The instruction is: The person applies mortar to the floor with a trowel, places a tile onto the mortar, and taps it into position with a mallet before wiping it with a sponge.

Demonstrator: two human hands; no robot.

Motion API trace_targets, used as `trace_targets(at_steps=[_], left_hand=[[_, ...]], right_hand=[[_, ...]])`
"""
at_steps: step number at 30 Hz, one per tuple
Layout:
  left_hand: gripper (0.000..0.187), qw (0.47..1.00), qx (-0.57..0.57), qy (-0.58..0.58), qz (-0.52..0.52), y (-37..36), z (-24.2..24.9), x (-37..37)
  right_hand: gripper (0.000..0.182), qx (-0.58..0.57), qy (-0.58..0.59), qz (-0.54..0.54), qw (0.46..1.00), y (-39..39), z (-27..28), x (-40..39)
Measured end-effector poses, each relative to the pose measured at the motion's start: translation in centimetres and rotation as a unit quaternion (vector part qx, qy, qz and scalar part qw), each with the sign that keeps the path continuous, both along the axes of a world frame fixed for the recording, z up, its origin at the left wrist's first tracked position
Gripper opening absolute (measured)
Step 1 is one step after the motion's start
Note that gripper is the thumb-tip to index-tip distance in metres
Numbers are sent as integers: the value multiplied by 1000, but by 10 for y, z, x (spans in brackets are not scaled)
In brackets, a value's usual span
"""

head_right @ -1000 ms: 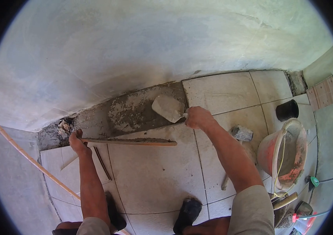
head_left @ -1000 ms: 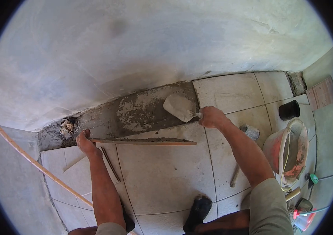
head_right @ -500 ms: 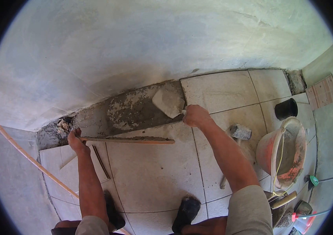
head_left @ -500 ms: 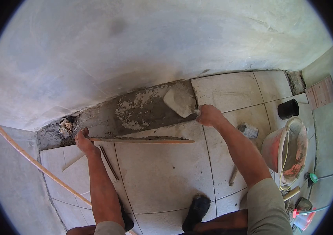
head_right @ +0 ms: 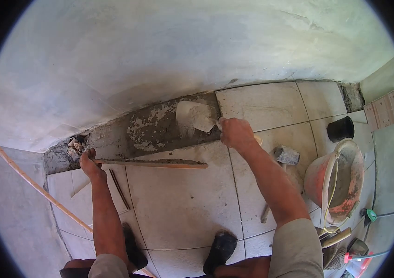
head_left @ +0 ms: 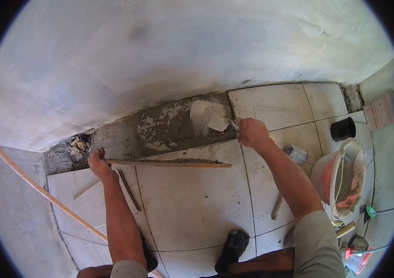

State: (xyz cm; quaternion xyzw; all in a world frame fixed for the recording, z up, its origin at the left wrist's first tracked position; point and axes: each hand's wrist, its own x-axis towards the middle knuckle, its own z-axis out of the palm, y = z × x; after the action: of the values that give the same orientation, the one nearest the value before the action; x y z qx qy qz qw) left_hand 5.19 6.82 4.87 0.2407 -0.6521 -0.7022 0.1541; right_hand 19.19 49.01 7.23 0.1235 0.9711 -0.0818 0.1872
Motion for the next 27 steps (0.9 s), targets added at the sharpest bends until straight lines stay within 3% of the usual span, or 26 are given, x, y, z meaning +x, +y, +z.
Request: trace_targets(at_steps=[7, 16, 27], left_hand=[[23, 1000, -6, -4, 5, 2, 4, 3], [25, 1000, 2, 0, 1, 1, 3, 0], [27, 1000, -5, -15, 10, 3, 5, 0]], right_hand=[[28, 3, -3, 47, 999, -10, -5, -8], [23, 28, 85, -40, 995, 11, -9, 1], [21, 45, 119, -20, 992, 9, -22, 12]])
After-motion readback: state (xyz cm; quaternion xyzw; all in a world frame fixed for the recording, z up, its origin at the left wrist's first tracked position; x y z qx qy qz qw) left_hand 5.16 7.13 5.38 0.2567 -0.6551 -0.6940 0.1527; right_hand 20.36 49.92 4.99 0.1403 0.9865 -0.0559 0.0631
